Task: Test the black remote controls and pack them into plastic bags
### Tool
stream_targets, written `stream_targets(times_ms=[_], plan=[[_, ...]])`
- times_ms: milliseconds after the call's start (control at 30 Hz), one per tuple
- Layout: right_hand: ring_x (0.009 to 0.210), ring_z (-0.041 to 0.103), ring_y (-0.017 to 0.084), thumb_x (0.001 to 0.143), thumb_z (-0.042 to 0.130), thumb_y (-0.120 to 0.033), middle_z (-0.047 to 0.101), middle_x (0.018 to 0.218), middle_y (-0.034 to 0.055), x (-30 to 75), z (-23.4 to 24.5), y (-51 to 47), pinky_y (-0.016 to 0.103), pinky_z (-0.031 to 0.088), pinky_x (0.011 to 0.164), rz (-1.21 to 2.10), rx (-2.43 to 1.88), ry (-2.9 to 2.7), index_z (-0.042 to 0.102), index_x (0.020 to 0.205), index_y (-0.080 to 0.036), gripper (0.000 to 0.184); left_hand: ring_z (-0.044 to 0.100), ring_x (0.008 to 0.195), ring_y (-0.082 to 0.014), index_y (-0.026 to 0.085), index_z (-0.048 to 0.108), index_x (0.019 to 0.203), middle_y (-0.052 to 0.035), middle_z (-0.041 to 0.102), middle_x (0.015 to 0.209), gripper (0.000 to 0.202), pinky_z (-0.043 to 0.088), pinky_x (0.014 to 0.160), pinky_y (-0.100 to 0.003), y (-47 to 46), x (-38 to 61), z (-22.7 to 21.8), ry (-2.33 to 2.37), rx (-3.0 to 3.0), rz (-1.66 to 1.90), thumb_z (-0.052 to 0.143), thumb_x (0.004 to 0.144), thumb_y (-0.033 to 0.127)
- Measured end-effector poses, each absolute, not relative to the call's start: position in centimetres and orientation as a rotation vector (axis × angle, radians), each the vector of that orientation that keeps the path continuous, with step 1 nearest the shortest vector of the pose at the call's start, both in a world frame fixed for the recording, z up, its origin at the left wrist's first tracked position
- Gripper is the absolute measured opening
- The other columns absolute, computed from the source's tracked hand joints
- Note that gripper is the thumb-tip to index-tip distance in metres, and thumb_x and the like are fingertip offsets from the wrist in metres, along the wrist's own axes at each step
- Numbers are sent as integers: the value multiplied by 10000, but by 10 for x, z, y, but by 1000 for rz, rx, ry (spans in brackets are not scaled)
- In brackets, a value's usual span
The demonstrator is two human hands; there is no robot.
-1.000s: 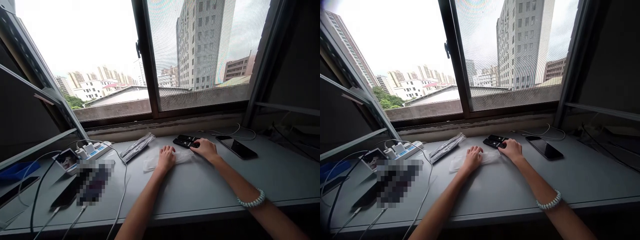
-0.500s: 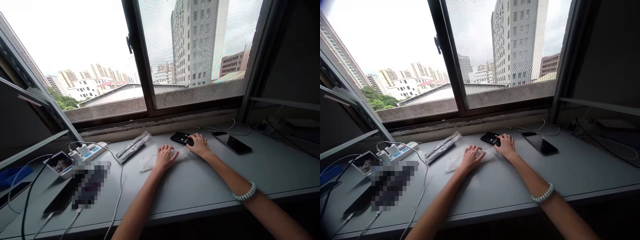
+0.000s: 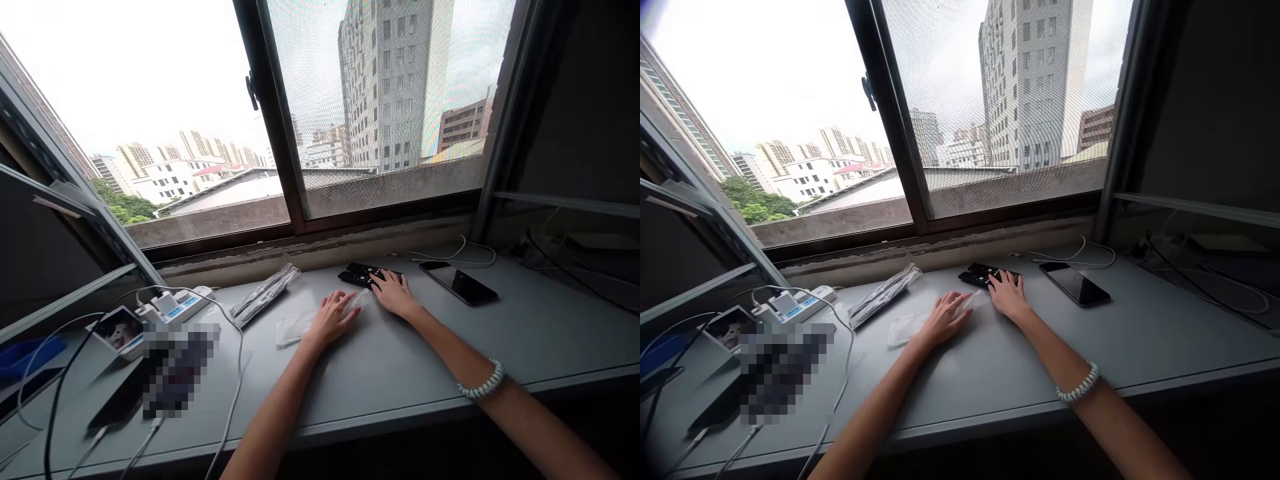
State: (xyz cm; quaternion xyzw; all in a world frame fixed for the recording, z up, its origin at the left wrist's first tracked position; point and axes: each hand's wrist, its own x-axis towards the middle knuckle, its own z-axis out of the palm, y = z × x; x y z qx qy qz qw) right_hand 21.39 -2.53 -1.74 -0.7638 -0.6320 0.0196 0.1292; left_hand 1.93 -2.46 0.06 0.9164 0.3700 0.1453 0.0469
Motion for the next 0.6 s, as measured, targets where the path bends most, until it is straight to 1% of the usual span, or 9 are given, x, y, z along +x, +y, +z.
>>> stream_targets(times_ms=[67,167,300,367,433,500,567,600], plan=[[1344,207,227,932,218,-332,319,1455,86,214,-17,-25,495,124,1068,53,-2241,-1810,373,1388,-248,488,468,1093,-205,288,362,1356,-57,505,1161,444,347,948,-365,-25,19,2,1146,2785,442,255,943,412],[1331,226,232,932,223,-322,330,1444,93,216,-17,-25,496,142,1058,36,-2278,-1767,399,1371,-252,478,461,1113,-196,299,341,1369,-55,502,1194,434,334,961,-365,-25,19,3,1148,2800,429,241,947,325],[1297,270,247,925,253,-322,368,1406,104,220,-17,-25,500,189,1028,10,-2318,-1685,442,1338,-255,459,438,1150,-192,258,358,1367,-60,486,1265,497,276,1011,-378,-23,18,4,1184,2838,481,271,887,163],[1282,285,260,919,270,-330,388,1382,118,221,-17,-25,498,217,1009,0,-2324,-1652,464,1319,-240,454,421,1175,-192,235,374,1359,-61,473,1300,532,251,1030,-376,-23,18,5,1205,2845,509,288,847,120],[1269,296,271,912,283,-335,402,1362,132,222,-17,-26,492,227,999,-8,-2320,-1630,478,1304,-220,454,404,1202,-196,226,404,1340,-59,458,1332,546,243,1036,-377,-23,19,5,1214,2848,480,304,818,100],[1258,305,276,903,300,-348,412,1347,141,221,-18,-26,492,211,1004,-20,-2311,-1619,485,1295,-205,457,391,1223,-203,215,445,1309,-65,452,1348,533,248,1035,-386,-24,19,4,1209,2845,384,321,804,99],[1249,311,279,887,330,-381,426,1329,147,221,-18,-26,492,181,1016,-34,-2301,-1609,487,1289,-192,471,384,1237,-209,209,485,1270,-74,457,1347,481,263,1029,-392,-25,20,4,1198,2833,291,339,817,136],[1246,313,279,878,346,-400,433,1319,150,220,-19,-26,490,170,1021,-39,-2294,-1601,486,1289,-185,485,381,1242,-212,210,501,1252,-77,463,1343,444,269,1027,-393,-26,20,3,1188,2826,271,353,834,178]])
